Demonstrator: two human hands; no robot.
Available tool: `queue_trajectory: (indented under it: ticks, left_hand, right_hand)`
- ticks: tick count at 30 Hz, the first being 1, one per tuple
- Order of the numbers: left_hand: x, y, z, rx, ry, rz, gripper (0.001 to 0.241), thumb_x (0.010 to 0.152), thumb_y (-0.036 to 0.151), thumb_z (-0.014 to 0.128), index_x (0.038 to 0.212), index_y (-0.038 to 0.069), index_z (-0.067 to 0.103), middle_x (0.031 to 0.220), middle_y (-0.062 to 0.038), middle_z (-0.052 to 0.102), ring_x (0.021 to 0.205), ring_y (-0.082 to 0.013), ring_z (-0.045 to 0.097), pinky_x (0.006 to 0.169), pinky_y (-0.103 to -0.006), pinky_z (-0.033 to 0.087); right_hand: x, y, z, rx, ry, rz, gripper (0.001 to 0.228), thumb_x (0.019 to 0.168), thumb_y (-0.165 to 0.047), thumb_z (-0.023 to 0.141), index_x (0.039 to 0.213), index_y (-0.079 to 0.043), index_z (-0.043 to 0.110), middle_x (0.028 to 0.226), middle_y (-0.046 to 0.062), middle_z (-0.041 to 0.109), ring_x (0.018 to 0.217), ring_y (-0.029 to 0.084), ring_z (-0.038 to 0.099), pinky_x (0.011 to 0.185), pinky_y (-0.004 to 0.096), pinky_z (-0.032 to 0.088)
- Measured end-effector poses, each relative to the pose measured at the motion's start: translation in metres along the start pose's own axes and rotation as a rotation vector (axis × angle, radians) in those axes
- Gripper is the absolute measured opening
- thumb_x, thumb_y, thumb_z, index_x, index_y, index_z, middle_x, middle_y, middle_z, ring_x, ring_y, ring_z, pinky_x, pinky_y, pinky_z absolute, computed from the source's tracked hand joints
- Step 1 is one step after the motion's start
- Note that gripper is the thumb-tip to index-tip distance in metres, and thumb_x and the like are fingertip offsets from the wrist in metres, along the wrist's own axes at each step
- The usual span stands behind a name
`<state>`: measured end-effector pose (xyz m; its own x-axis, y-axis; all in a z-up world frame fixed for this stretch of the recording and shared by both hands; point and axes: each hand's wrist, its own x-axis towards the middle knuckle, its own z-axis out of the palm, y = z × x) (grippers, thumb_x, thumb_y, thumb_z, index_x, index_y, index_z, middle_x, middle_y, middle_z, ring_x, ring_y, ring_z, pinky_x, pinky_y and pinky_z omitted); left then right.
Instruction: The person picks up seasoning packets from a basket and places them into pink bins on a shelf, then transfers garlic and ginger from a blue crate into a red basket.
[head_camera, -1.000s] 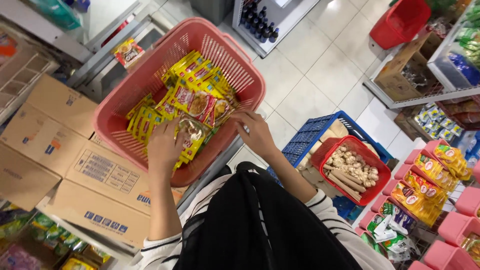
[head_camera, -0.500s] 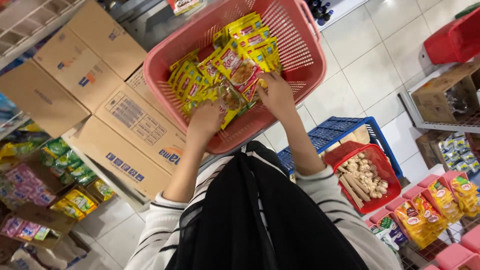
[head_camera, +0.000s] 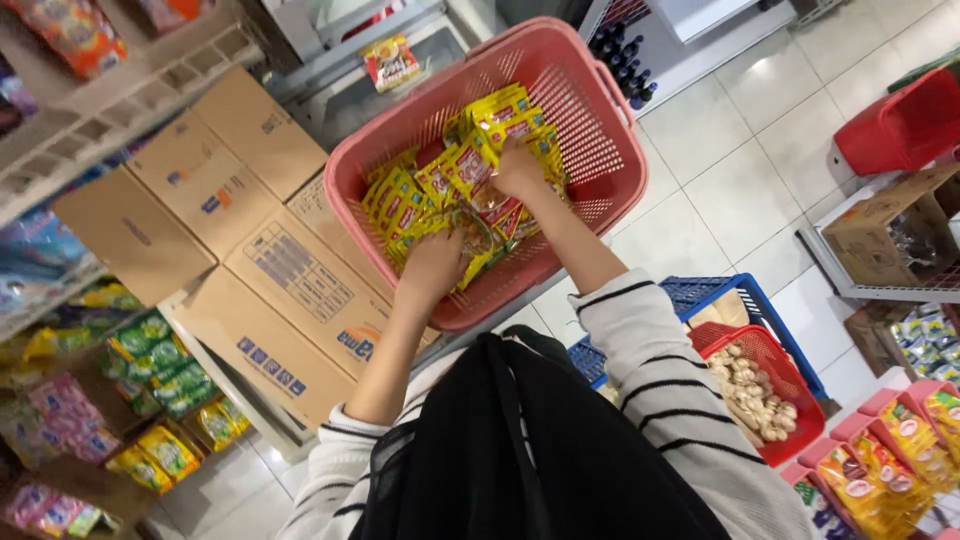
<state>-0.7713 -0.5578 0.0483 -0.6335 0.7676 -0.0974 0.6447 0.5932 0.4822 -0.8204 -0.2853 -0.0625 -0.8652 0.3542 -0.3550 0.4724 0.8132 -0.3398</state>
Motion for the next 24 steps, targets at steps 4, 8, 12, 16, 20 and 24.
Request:
queue_trajectory:
  ticks: [4, 8, 12, 16, 20, 24]
  left_hand:
    - [0.001, 0.007, -0.013, -0.028, 0.029, 0.053, 0.034, 0.091, 0.026, 0.066, 0.118, 0.005, 0.064, 0.105, -0.02, 0.069, 0.1, -0.0411, 0.066, 0.086, -0.0533, 0.052]
    - [0.003, 0.025, -0.047, -0.184, 0.313, 0.183, 0.039, 0.097, 0.021, 0.064, 0.132, 0.005, 0.061, 0.126, -0.022, 0.066, 0.116, -0.0417, 0.061, 0.098, -0.0502, 0.049]
    - [-0.004, 0.045, -0.059, -0.585, 0.403, 0.108, 0.059, 0.097, 0.022, 0.066, 0.148, -0.001, 0.047, 0.131, -0.021, 0.058, 0.122, -0.0316, 0.057, 0.104, -0.0429, 0.044]
    - [-0.004, 0.071, -0.016, -1.281, -0.07, 0.014, 0.052, 0.105, 0.023, 0.059, 0.15, -0.001, 0.049, 0.139, -0.011, 0.058, 0.125, -0.0186, 0.05, 0.104, -0.0342, 0.04]
    - [0.01, 0.116, 0.027, -1.297, -0.189, -0.108, 0.051, 0.109, 0.025, 0.059, 0.148, -0.006, 0.058, 0.131, -0.013, 0.063, 0.114, -0.017, 0.054, 0.098, -0.0336, 0.044]
    - [0.023, 0.174, 0.056, -1.318, -0.195, 0.092, 0.05, 0.109, 0.028, 0.051, 0.15, 0.0, 0.046, 0.144, -0.009, 0.058, 0.128, -0.0147, 0.057, 0.109, -0.0316, 0.045]
  right_hand:
    - [-0.015, -0.005, -0.019, 0.017, -0.148, -0.045, 0.038, 0.085, -0.029, 0.073, 0.116, -0.007, 0.072, 0.118, 0.022, 0.071, 0.111, 0.038, 0.068, 0.096, 0.044, 0.053]
    - [-0.089, -0.01, -0.079, 0.268, 0.046, -0.196, 0.045, 0.089, -0.038, 0.077, 0.107, 0.003, 0.068, 0.109, 0.025, 0.071, 0.102, 0.036, 0.068, 0.088, 0.043, 0.052]
    - [-0.198, 0.007, -0.126, 1.058, 0.039, -0.357, 0.035, 0.094, -0.021, 0.073, 0.121, 0.0, 0.067, 0.114, 0.01, 0.071, 0.105, 0.017, 0.065, 0.092, 0.033, 0.053]
    - [-0.254, 0.03, -0.113, 1.472, 0.001, -0.346, 0.03, 0.097, -0.006, 0.071, 0.126, -0.002, 0.068, 0.119, 0.003, 0.073, 0.109, 0.012, 0.066, 0.096, 0.031, 0.054]
    - [-0.286, 0.058, -0.094, 1.522, 0.384, -0.271, 0.033, 0.099, -0.005, 0.07, 0.131, -0.006, 0.062, 0.128, 0.007, 0.065, 0.114, 0.016, 0.063, 0.097, 0.032, 0.055]
    - [-0.353, 0.078, -0.1, 1.067, 1.053, -0.087, 0.05, 0.092, -0.011, 0.072, 0.136, -0.007, 0.048, 0.146, 0.013, 0.047, 0.135, 0.026, 0.049, 0.111, 0.041, 0.044]
